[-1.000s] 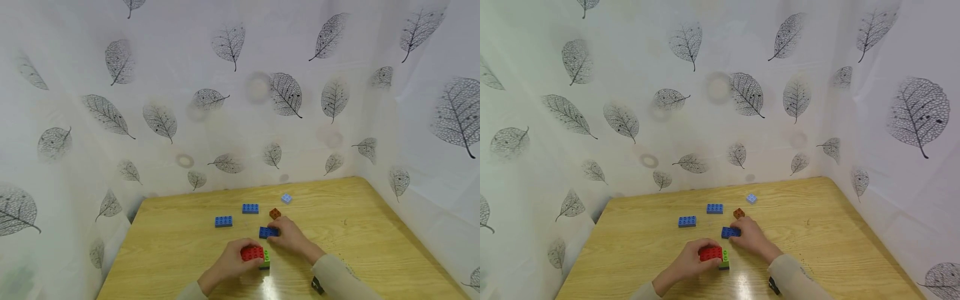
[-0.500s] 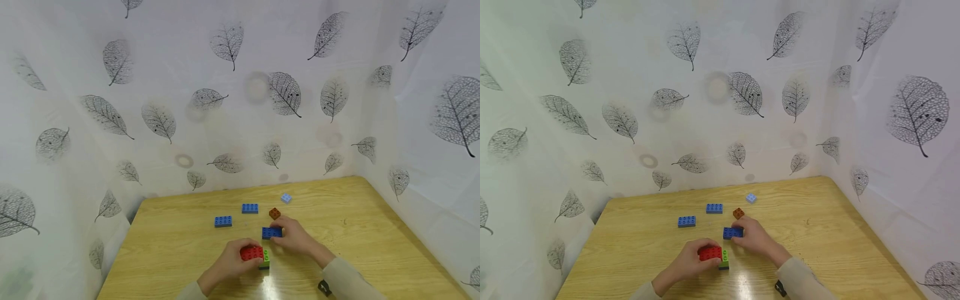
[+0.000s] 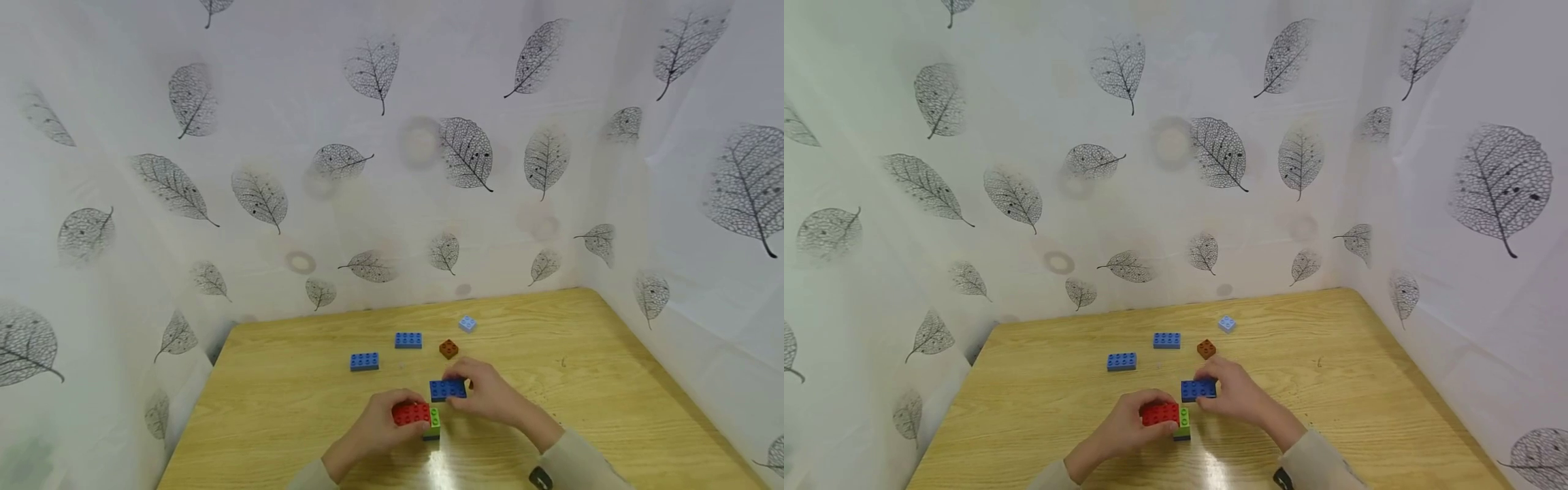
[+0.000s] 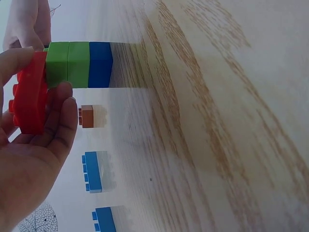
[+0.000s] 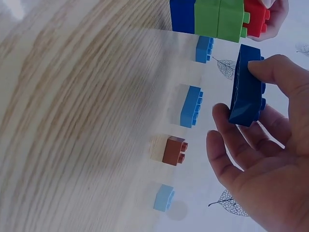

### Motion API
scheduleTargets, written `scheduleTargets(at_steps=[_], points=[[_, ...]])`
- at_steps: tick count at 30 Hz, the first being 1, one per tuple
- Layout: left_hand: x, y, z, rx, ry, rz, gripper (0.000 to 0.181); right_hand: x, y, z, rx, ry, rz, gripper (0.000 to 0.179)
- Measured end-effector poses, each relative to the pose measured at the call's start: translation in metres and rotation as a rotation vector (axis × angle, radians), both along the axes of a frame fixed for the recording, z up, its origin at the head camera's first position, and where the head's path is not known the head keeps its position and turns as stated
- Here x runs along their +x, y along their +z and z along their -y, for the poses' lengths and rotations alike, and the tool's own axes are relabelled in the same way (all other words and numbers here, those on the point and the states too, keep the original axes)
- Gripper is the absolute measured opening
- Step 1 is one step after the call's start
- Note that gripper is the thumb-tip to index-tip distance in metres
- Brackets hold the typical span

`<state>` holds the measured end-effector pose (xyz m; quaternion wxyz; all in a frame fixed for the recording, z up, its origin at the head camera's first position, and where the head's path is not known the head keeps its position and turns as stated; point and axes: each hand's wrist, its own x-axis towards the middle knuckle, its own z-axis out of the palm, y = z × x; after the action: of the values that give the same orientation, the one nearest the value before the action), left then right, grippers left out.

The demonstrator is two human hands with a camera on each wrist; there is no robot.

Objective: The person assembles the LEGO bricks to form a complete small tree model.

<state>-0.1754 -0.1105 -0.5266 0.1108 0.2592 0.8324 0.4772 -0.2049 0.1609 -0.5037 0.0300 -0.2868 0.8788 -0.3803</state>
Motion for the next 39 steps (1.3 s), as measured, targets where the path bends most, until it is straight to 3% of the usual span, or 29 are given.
scheduleTargets(at_steps=[7, 20, 39], points=[[-0.001, 0.001, 0.000, -0.023, 0.009, 0.025, 0.042, 0.009, 0.004, -0.005, 0.000, 0.008, 0.012, 0.025], [-0.001, -0.001, 0.000, 0.011, -0.001, 0.007, 0.035, 0.023, 0.003, -0.005, -0.023, 0.076, 0.051, 0.026], [-0.001, 0.001, -0.001, -0.009, 0.006, 0.026, 0.032, 0.027, -0.001, 0.001, -0.053, 0.100, 0.061, 0.029]])
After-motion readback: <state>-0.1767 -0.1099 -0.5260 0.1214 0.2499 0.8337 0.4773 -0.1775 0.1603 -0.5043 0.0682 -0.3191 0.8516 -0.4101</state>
